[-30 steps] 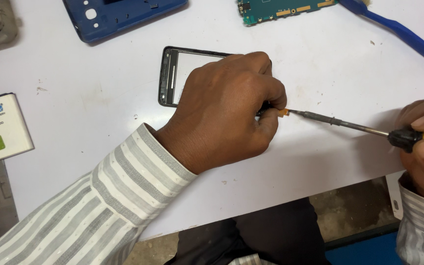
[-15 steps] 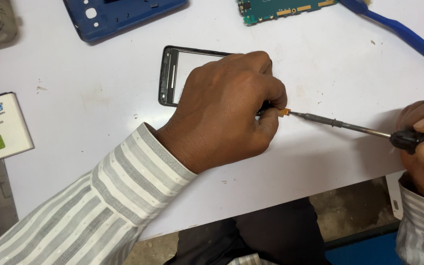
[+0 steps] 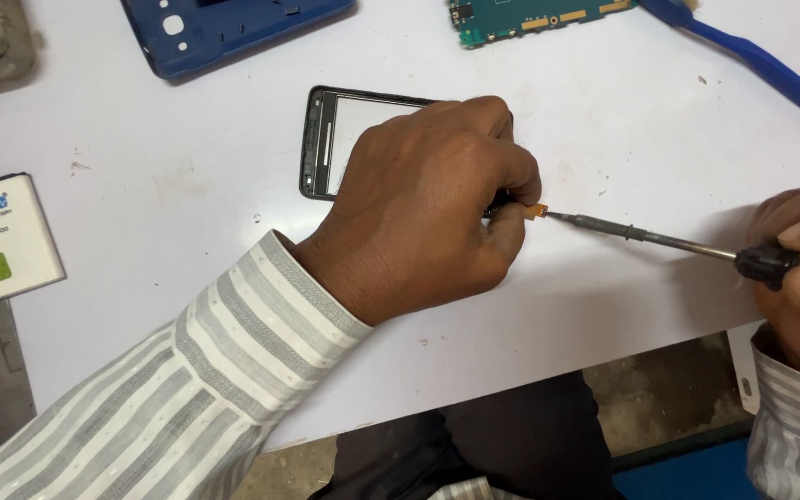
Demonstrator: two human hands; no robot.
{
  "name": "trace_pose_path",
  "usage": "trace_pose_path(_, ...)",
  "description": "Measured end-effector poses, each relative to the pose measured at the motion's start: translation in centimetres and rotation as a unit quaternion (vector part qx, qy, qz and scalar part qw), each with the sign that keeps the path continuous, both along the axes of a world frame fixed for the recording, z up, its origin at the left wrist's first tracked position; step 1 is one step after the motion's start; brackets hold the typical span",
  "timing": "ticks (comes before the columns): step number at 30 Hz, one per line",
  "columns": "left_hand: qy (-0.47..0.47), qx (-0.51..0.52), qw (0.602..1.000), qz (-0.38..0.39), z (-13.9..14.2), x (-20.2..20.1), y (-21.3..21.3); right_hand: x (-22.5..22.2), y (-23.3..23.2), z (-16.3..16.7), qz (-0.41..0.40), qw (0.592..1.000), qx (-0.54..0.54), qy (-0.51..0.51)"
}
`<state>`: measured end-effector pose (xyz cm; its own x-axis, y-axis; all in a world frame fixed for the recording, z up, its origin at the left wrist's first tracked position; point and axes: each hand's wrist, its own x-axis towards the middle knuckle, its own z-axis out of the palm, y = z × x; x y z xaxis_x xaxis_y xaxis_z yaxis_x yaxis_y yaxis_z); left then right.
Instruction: The person solders a small flex-cable connector on a white battery-like component on the workbench, then positions the component against a phone front frame and continues soldering the connector in place, and finally works on the phone's green motherboard with the soldering iron.
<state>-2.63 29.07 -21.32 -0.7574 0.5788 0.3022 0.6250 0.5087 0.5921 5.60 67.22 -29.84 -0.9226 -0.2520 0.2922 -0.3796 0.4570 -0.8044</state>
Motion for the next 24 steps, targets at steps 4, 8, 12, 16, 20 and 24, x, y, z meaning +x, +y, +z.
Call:
trace_pose_path(4, -0.001, 0.0, 1.0, 0.001, 0.0, 0.0, 0.0, 0.4, 0.0, 0.0, -0.018, 1.0, -0.008, -0.004)
trace_pose_path(8, 0.0, -0.005, 1.0, 0.0, 0.1, 0.0, 0.0, 0.5, 0.5, -0.3, -0.005, 1.0, 0.002, -0.003)
trace_pose_path(12, -0.006, -0.003, 1.0, 0.001, 0.1, 0.0, 0.1, 0.5, 0.9, -0.8, -0.002, 1.0, -0.018, -0.004)
trace_pose_path(16, -0.001, 0.002, 1.0, -0.001, 0.1, 0.0, 0.0, 0.2, 1.1, -0.7, 0.008, 1.0, 0.008, -0.005)
trace_pose_path(20, 0.001, 0.002, 1.0, 0.0, 0.1, 0.0, 0.1, 0.3, 0.9, -0.4, 0.004, 1.0, 0.006, 0.002)
trace_pose_path(24, 0.001, 0.0, 1.0, -0.001, 0.1, -0.1, 0.0, 0.1, 0.7, -0.3, 0.01, 1.0, 0.006, 0.001)
